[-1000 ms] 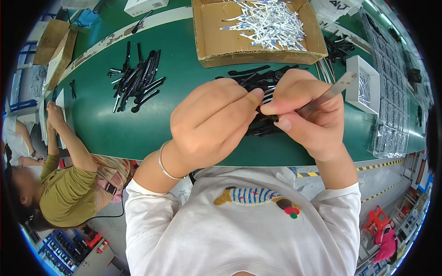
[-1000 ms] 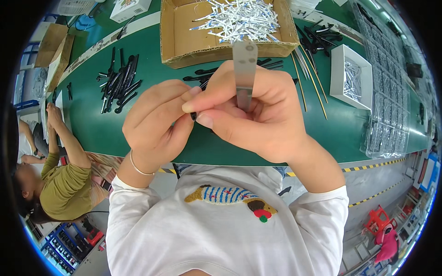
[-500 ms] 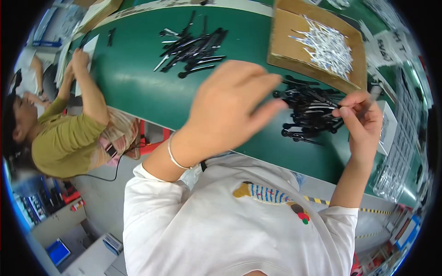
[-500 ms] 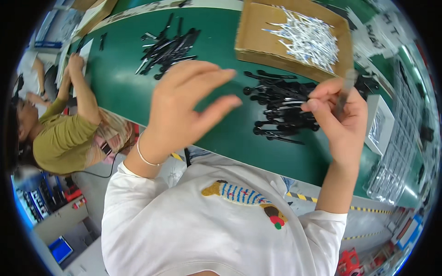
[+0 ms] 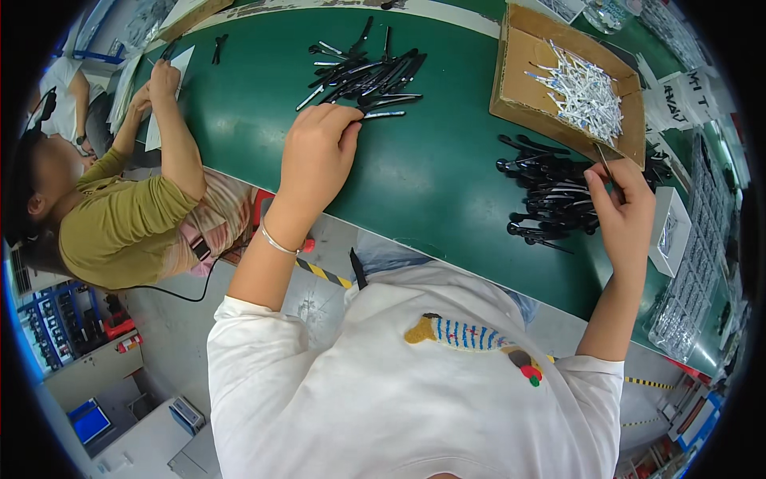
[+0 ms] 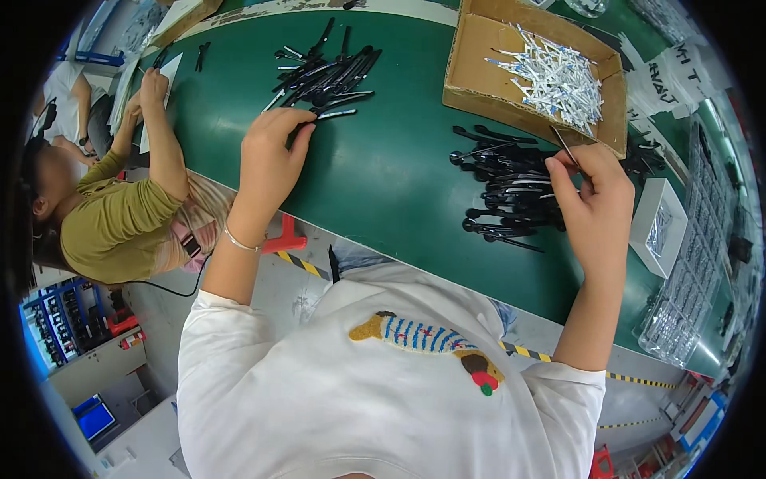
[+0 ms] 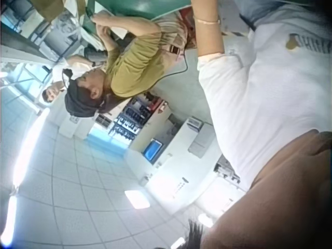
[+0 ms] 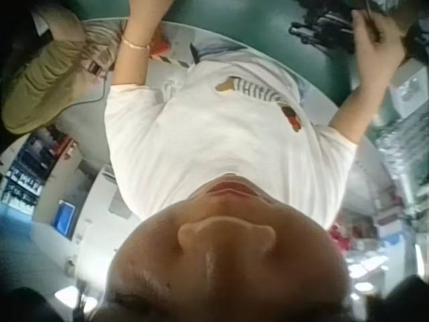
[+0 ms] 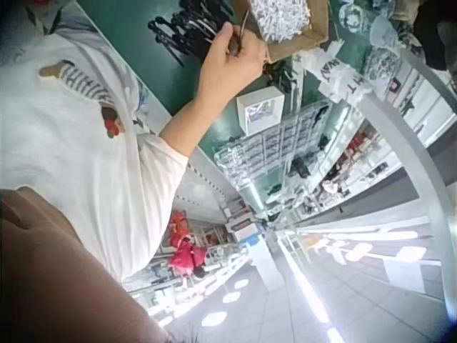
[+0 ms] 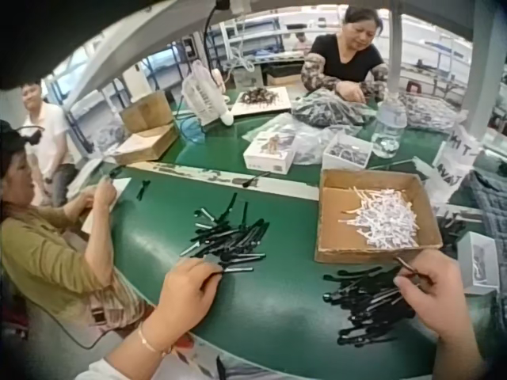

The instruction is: Assembling small plastic components by inserting white fiber cores into black tubes using tweezers.

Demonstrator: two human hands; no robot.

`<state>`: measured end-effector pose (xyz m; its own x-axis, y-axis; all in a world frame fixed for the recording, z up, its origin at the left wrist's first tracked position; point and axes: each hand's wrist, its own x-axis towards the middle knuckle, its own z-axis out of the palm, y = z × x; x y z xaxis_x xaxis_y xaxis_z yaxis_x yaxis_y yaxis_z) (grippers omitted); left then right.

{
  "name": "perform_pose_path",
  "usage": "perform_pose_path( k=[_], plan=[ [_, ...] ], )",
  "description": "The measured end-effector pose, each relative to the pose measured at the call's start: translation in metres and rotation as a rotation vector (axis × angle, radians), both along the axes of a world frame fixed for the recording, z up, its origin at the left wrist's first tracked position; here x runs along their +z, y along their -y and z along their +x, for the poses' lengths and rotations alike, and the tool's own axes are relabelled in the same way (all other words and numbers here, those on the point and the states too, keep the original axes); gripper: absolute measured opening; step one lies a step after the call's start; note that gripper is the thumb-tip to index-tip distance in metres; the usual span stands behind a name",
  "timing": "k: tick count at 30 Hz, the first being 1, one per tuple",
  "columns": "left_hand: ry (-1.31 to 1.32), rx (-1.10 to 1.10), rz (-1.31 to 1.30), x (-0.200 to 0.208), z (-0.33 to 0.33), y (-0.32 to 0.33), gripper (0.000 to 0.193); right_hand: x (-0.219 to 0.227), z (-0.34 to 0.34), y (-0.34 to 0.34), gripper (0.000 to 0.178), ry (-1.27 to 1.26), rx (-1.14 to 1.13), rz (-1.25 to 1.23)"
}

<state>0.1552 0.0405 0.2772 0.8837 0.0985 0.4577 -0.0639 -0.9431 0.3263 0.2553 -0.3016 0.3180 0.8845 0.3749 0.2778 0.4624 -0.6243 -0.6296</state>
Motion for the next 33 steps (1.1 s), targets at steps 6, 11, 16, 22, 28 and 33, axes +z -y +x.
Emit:
perform_pose_path(
  k=[6, 11, 16, 22, 28, 33],
  plan=[
    [-0.025, -0.09, -0.329, 0.023, -0.01, 0.04, 0.014, -0.002, -0.01, -0.01, 0.015, -0.052, 0.047, 0.161],
    [0.142, -0.502, -0.334, 0.044, 0.026, 0.102, 0.02, 0.009, -0.034, -0.031, 0.035, -0.252, 0.254, 0.356],
    [0.204, -0.689, -0.482, 0.049, 0.071, 0.137, 0.028, 0.005, -0.025, -0.014, 0.02, -0.213, 0.1, 0.66],
    [0.086, -0.719, -0.503, 0.035, 0.085, 0.148, 0.018, 0.004, -0.013, -0.003, 0.016, -0.246, -0.02, 0.592],
    [0.237, -0.732, -0.37, 0.025, 0.085, 0.15, 0.017, 0.0, -0.004, -0.001, 0.018, -0.224, 0.196, 0.532],
    [0.113, -0.676, -0.399, 0.032, 0.076, 0.147, 0.017, -0.003, -0.003, -0.002, 0.018, -0.026, 0.175, 0.409]
  ],
)
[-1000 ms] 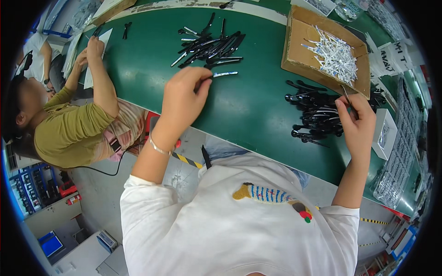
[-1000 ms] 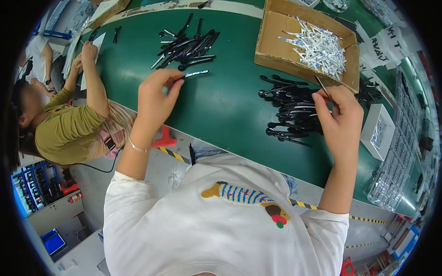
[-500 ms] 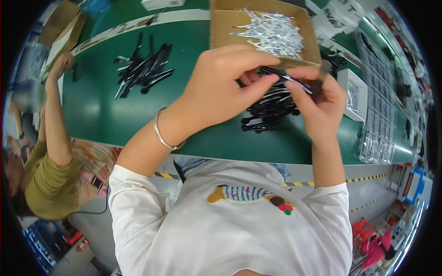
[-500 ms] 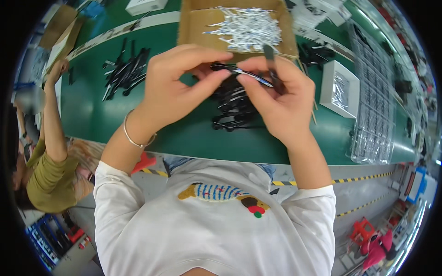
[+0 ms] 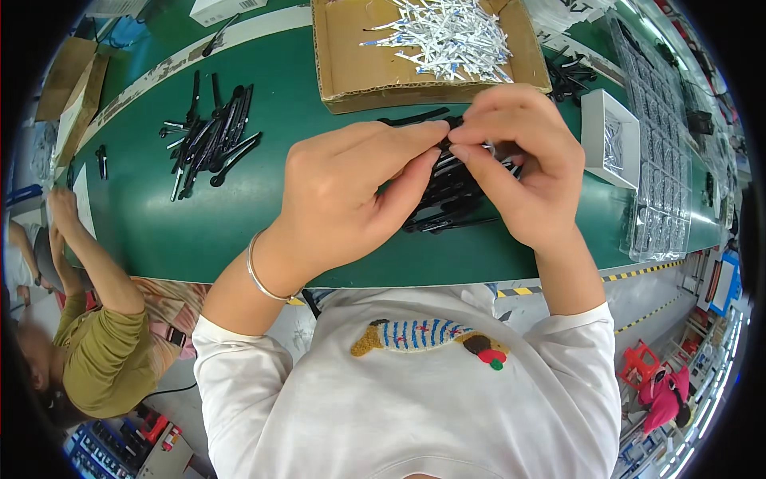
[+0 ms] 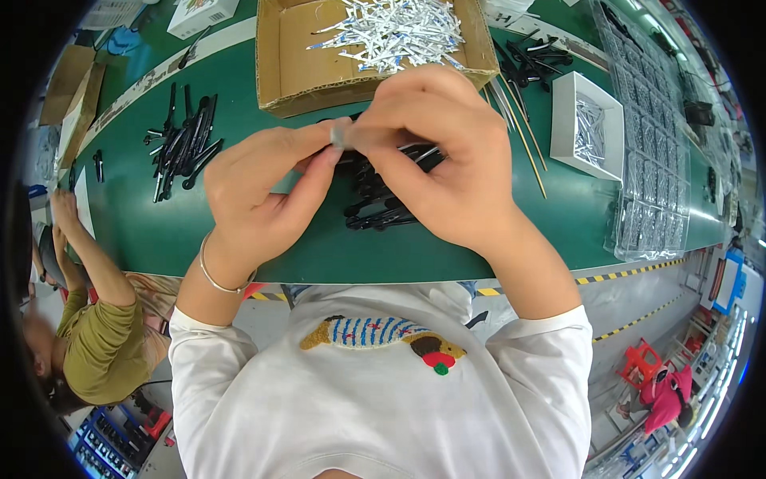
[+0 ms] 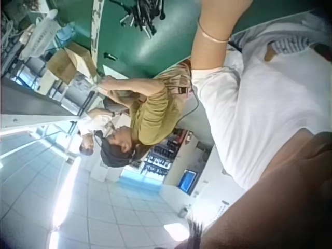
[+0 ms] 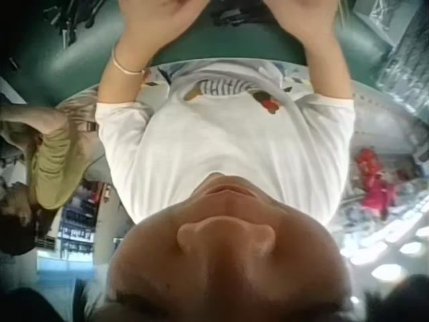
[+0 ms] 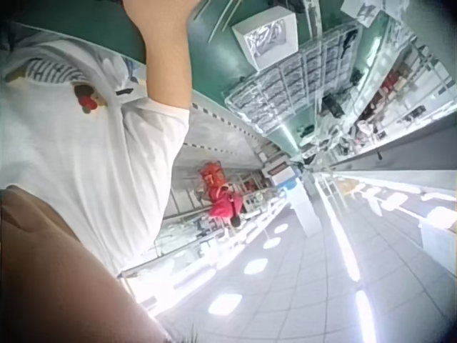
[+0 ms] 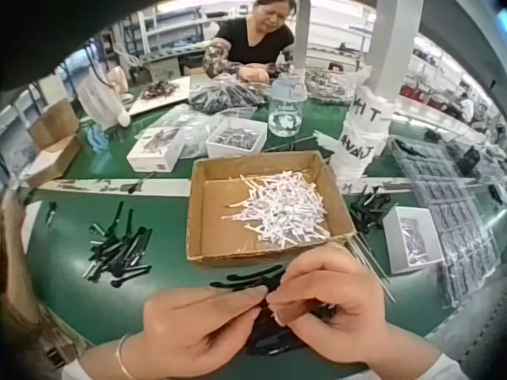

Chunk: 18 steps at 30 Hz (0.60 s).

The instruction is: Assembling small plastic components by inserting white fiber cores into black tubes using tweezers.

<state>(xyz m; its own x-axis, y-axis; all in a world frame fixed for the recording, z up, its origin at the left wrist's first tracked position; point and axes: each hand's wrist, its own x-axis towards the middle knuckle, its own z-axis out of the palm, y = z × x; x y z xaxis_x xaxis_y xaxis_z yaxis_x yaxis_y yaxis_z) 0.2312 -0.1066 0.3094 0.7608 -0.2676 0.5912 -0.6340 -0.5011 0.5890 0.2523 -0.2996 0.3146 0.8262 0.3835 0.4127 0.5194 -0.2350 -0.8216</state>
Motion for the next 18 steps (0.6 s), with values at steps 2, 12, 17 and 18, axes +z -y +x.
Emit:
perform_pose_path(
  k=[2, 12, 17, 18],
  plan=[
    [-0.127, -0.011, -0.076, 0.003, -0.004, -0.002, 0.019, 0.003, 0.006, 0.003, 0.017, 0.362, 0.025, -0.188],
    [-0.118, 0.004, -0.197, 0.004, 0.0, -0.012, 0.014, 0.055, 0.048, 0.023, 0.015, 0.409, -0.458, 0.089],
    [-0.143, -0.037, -0.203, 0.002, -0.002, -0.01, 0.015, 0.022, 0.083, 0.044, 0.019, 0.355, -0.379, -0.528],
    [-0.141, -0.029, -0.197, 0.002, -0.001, -0.009, 0.015, 0.031, 0.078, 0.053, 0.018, 0.251, -0.479, -0.473]
  ],
)
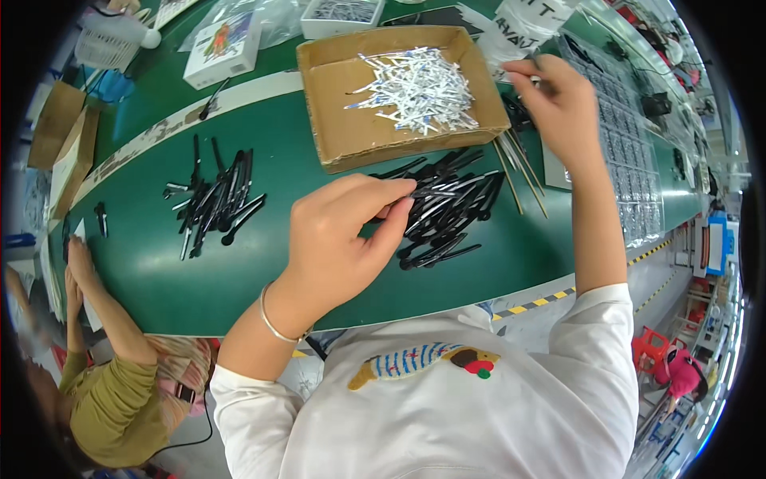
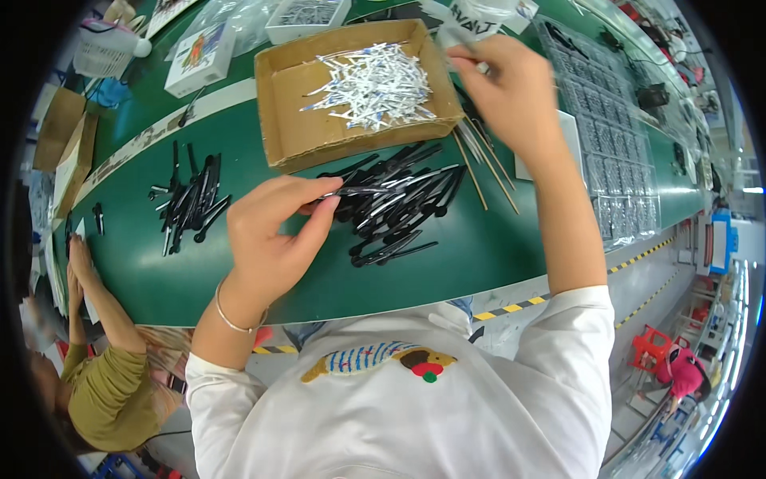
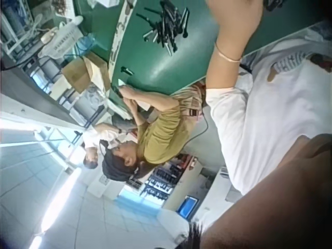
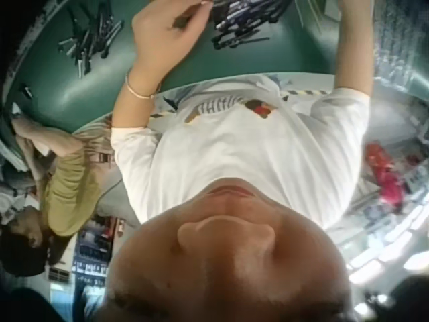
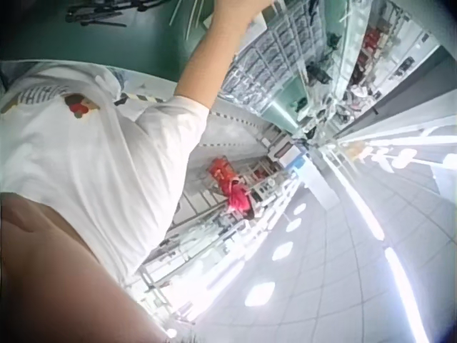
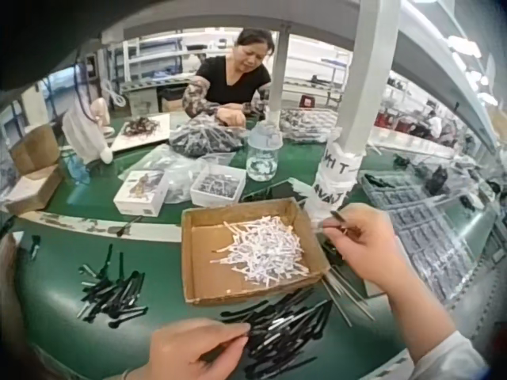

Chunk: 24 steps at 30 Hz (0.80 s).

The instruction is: Assembling small plastic components by inserting white fiber cores into black tubes using tweezers.

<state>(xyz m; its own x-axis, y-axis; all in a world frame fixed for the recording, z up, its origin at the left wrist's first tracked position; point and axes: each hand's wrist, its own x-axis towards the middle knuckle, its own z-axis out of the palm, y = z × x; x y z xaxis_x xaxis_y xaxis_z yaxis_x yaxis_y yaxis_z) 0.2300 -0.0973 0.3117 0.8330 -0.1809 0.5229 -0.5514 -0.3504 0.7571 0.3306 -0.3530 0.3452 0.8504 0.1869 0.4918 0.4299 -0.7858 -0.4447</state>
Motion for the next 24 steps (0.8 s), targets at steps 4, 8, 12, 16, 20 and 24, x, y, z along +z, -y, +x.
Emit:
perform_pose_path(
  k=[4, 8, 12, 16, 20, 24],
  plan=[
    [0.007, -0.053, 0.046, 0.005, -0.003, 0.004, 0.016, 0.004, -0.022, 0.075, 0.016, -0.137, -0.133, 0.156],
    [0.025, -0.055, 0.093, 0.008, -0.005, 0.008, 0.02, -0.001, -0.041, 0.121, 0.022, -0.459, -0.296, -0.201],
    [0.015, -0.078, 0.147, 0.006, -0.007, 0.013, 0.021, -0.018, -0.043, 0.139, 0.026, -0.444, -0.225, -0.321],
    [-0.066, -0.058, 0.166, 0.004, -0.008, 0.018, 0.02, -0.027, -0.034, 0.132, 0.02, -0.469, -0.335, -0.405],
    [-0.119, -0.022, 0.17, 0.0, -0.007, 0.021, 0.019, -0.03, -0.037, 0.133, 0.014, -0.43, -0.354, -0.244],
    [-0.146, -0.006, 0.172, 0.002, -0.006, 0.019, 0.019, -0.02, -0.045, 0.142, 0.013, -0.411, -0.358, -0.103]
  ],
)
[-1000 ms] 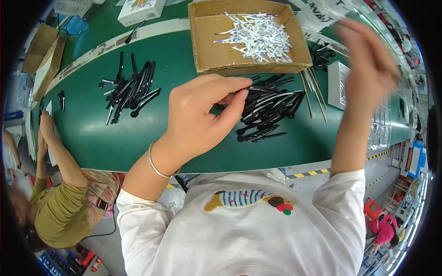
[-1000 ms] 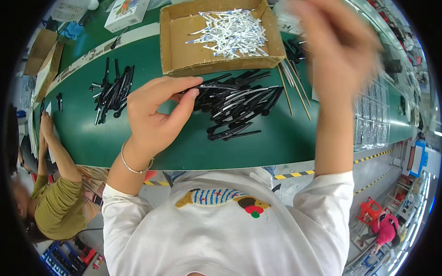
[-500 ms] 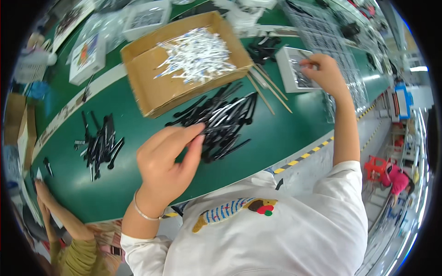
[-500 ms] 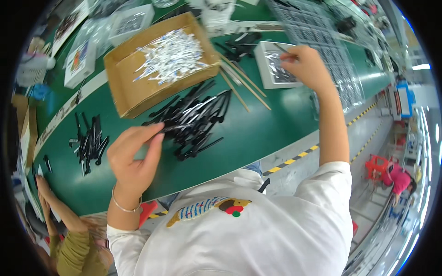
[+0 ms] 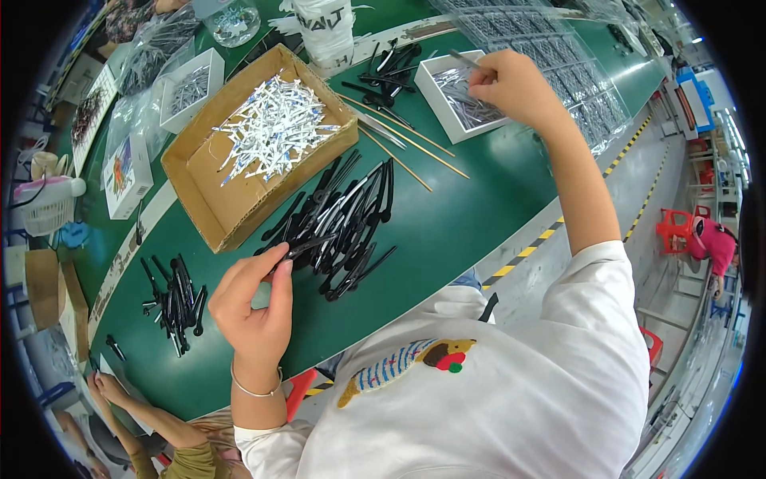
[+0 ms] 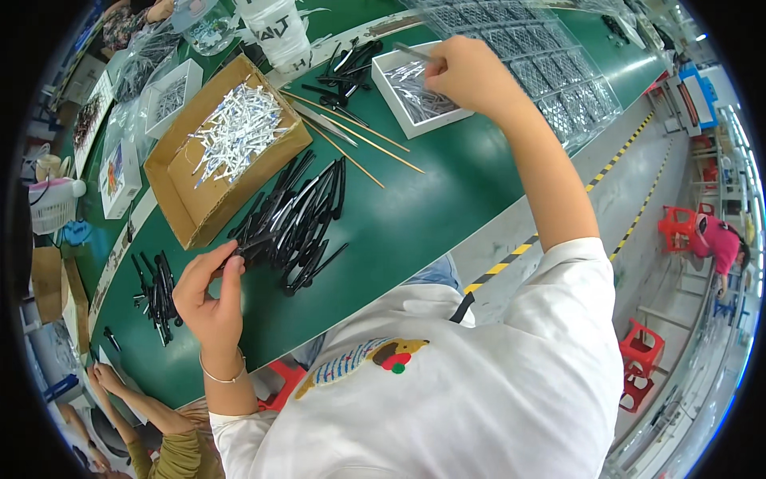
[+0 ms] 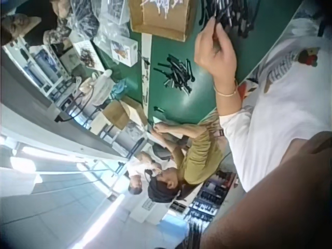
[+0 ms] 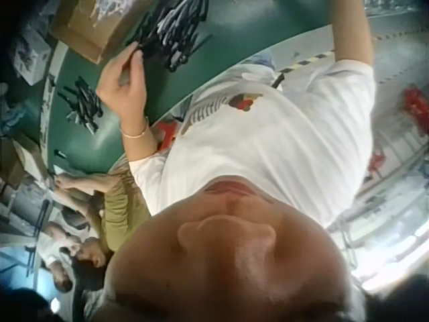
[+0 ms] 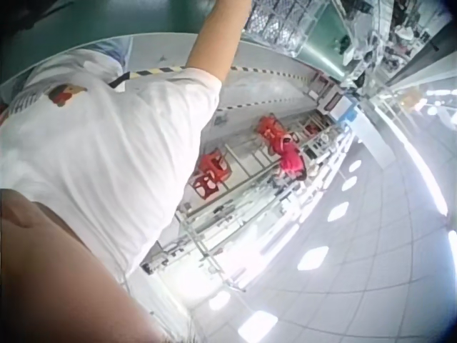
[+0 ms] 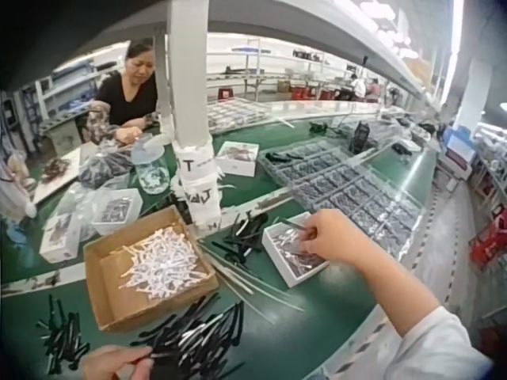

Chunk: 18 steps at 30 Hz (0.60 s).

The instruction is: Assembling small plastic components by inserting white fiber cores into black tubes using tweezers.

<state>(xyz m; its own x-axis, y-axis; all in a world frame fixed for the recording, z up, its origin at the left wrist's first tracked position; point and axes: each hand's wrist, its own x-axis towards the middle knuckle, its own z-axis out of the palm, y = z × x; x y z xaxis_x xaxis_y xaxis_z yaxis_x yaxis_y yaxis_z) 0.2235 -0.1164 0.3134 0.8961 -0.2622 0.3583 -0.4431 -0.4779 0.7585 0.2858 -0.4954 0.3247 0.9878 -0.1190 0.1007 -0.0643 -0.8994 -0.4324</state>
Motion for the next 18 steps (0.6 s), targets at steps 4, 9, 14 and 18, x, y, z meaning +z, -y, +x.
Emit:
perform_pose_path(
  k=[4, 9, 14, 18],
  plan=[
    [0.009, 0.018, -0.027, 0.0, -0.001, -0.001, 0.018, 0.013, -0.002, 0.003, 0.014, -0.042, -0.025, 0.088],
    [-0.046, 0.07, -0.191, -0.002, -0.003, -0.002, 0.019, 0.023, -0.001, -0.011, 0.015, 0.009, 0.013, 0.554],
    [-0.074, 0.11, -0.343, -0.005, -0.004, -0.012, 0.019, 0.027, 0.003, -0.082, 0.011, -0.051, 0.293, 1.059],
    [-0.041, 0.148, -0.36, -0.006, 0.001, -0.015, 0.02, 0.034, -0.005, -0.147, 0.008, -0.253, 0.494, 1.151]
  ],
)
